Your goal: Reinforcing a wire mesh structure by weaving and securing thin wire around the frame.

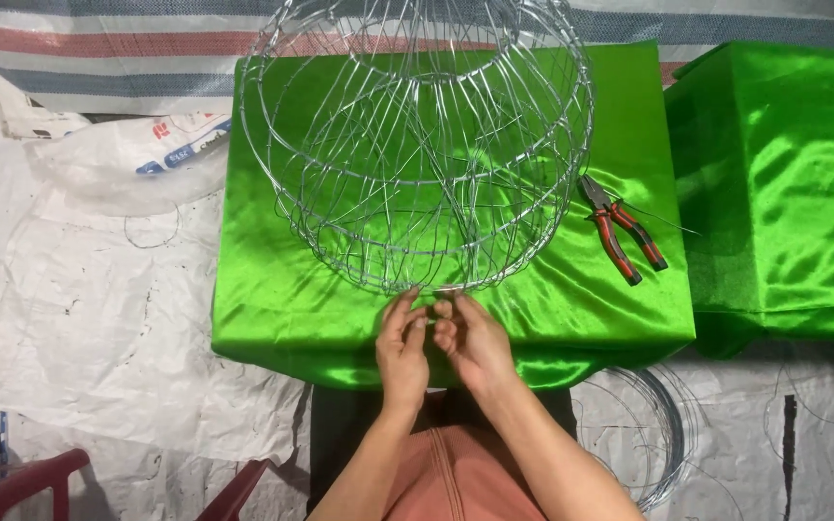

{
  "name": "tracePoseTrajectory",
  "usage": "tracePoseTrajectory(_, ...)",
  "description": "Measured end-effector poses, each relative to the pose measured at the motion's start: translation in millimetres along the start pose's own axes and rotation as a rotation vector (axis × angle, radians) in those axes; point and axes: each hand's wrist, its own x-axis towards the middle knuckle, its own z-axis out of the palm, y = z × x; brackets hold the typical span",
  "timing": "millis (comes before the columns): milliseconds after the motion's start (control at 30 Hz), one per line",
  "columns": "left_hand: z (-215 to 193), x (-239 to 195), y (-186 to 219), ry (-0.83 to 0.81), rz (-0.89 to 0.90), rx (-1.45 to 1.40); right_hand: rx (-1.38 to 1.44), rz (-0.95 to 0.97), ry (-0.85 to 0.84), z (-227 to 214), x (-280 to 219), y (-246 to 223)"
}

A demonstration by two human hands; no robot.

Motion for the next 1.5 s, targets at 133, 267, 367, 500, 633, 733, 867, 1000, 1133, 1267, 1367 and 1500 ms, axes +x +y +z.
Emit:
tracePoseTrajectory(133, 7.8, -1.5, 12.7, -0.009, -0.049, -0.026, 0.009, -0.100, 0.027, 18.3, -11.5, -9.4)
tracePoseTrajectory(267, 11.6, -4.0, 17.2, 0.004, -0.036, -0.053, 0.042, -0.172, 0.055, 30.5, -14.6, -19.0)
tracePoseTrajectory(367, 11.8, -6.9, 16.7, -0.006, 0.064, 0.069, 0.081, -0.211, 0.080, 40.9, -24.5, -24.6)
tracePoseTrajectory(500, 9.0, 2.6, 5.3, -0.005, 0.236, 0.262, 0.130, -0.246, 0.085, 45.3, -24.9, -27.5)
tracePoseTrajectory(633, 9.0, 4.5, -9.3, -0.017, 0.314, 0.318, 0.157, -0.243, 0.091, 36.9, -17.9, -26.0)
tracePoseTrajectory(733, 9.8, 4.7, -15.8, -0.098, 0.343, 0.311, 0.175, -0.235, 0.097, 30.7, -14.4, -26.0)
tracePoseTrajectory(867, 15.4, 9.6, -22.2, -0.140, 0.404, 0.398, 0.185, -0.250, 0.079, 16.1, -11.7, -33.5)
tracePoseTrajectory(1000, 20.3, 11.9, 11.0, 0.022, 0.299, 0.317, 0.130, -0.194, 0.025, 16.1, 1.4, -24.3)
tracePoseTrajectory(1133, 18.3, 17.0, 11.9, 0.182, 0.233, 0.172, 0.085, -0.157, -0.045, 16.5, -22.7, -32.6)
tracePoseTrajectory(1267, 11.5, 16.6, 19.1, 0.229, 0.206, 0.128, 0.230, -0.142, -0.068, -11.4, -1.8, -31.1)
tracePoseTrajectory(1367, 20.8, 9.8, 24.5, 0.238, 0.182, 0.088, 0.304, -0.133, -0.070, -15.8, 3.3, -32.4)
tracePoseTrajectory(1500, 33.7, -13.1, 15.3, 0.205, 0.130, -0.162, 0.323, -0.141, -0.101, -15.4, 10.2, -32.6)
